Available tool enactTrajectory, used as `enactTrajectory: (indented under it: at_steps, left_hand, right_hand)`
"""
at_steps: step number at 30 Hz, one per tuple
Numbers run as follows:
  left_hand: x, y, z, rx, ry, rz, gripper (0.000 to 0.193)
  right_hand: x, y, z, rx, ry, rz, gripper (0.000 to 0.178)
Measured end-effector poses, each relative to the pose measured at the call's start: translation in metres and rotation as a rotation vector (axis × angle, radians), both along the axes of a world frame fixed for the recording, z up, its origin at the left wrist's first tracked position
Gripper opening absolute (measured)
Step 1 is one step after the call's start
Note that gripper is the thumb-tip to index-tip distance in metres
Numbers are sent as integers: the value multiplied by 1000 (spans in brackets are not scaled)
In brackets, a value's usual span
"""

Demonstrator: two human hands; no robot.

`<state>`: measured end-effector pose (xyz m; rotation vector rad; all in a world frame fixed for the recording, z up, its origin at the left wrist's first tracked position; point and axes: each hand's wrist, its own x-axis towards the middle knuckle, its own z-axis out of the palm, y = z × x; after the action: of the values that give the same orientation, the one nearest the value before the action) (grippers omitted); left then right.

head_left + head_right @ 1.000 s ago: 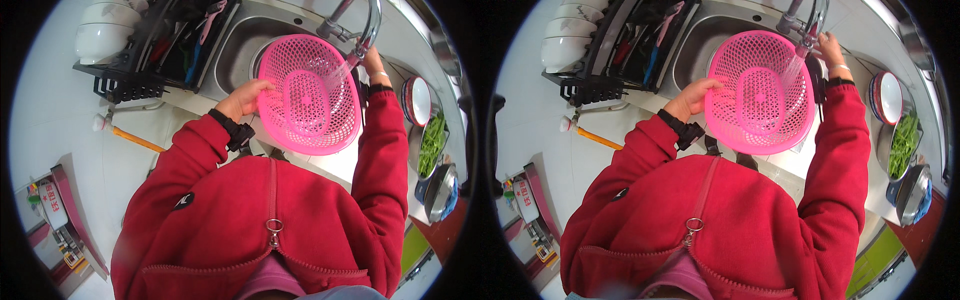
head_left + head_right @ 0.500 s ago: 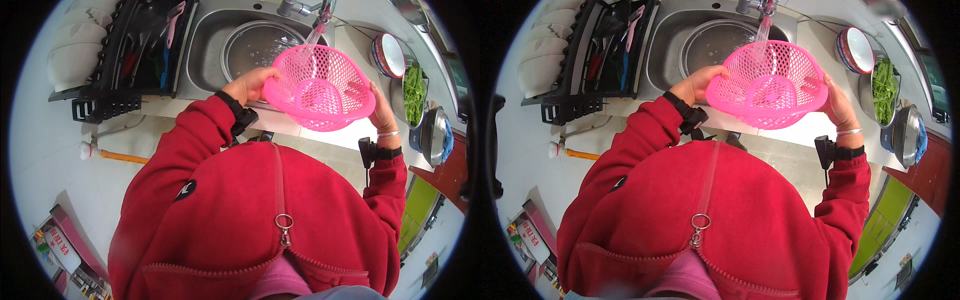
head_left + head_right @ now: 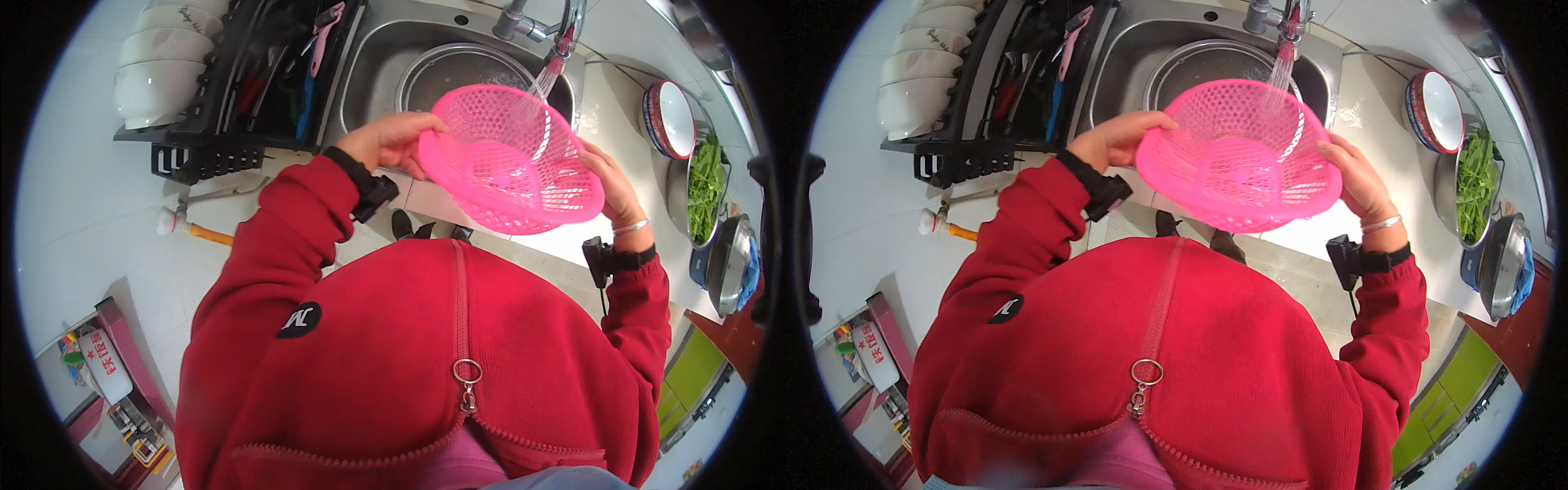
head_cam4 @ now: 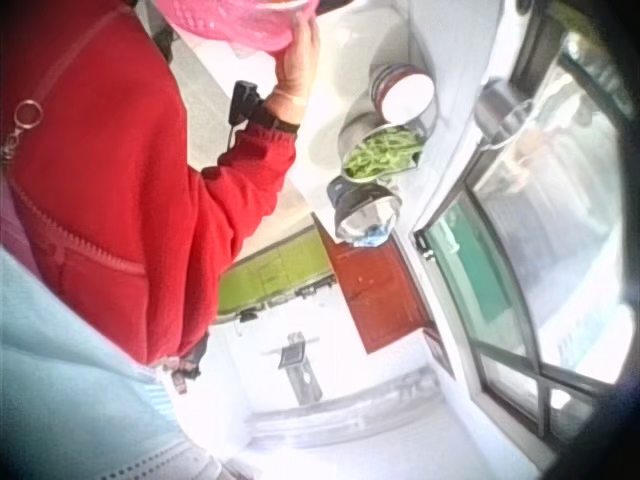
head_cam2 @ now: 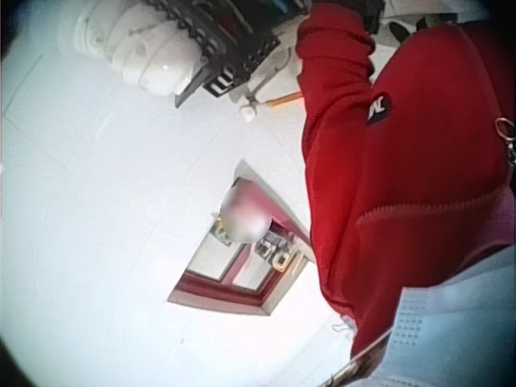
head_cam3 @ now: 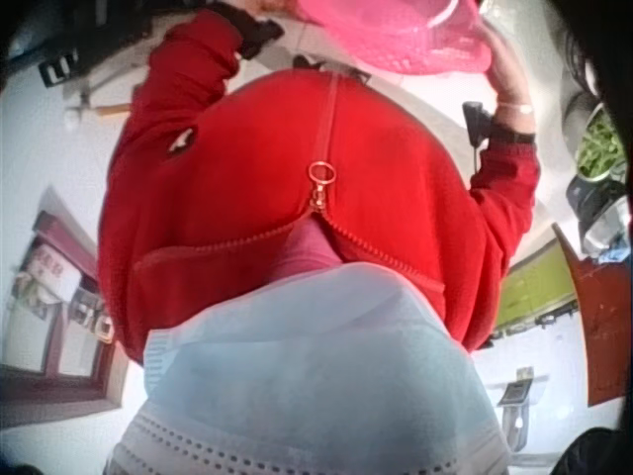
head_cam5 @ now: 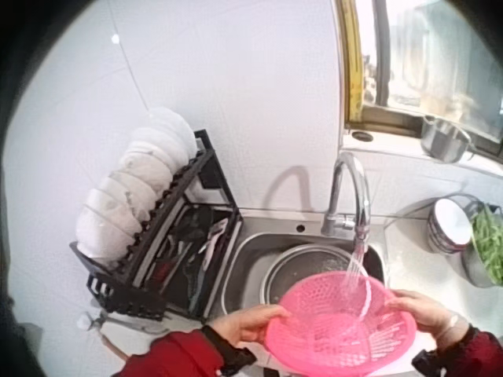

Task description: The person scrubs a pink plastic colander with a metal scouring pad under running water, then rinses it. Next, they scrub a round wooden steamer insert with the same pad and rinse it. The cleaned items are placed on the counter.

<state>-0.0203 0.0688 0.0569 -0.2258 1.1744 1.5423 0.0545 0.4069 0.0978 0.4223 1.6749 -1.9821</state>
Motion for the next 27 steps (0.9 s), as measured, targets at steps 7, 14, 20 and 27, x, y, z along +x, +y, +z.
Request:
enactTrajectory:
  at_steps: [7,14,20,27]
  left_hand:
    - [-5,85,-57,279,-225,-7,26]
    - [-20,131,-86,211,-143,12,25]
    - [-16,102,-84,157,-75,10,41]
    - [1,41,-43,47,-70,58,47]
  right_hand:
    - [-2,52,58,406,82,47,55]
    - [-21,62,50,472,258,16,66]
    - [-45,72,-20,469,262,22,59]
    - [-59,31,-62,339,147,178,55]
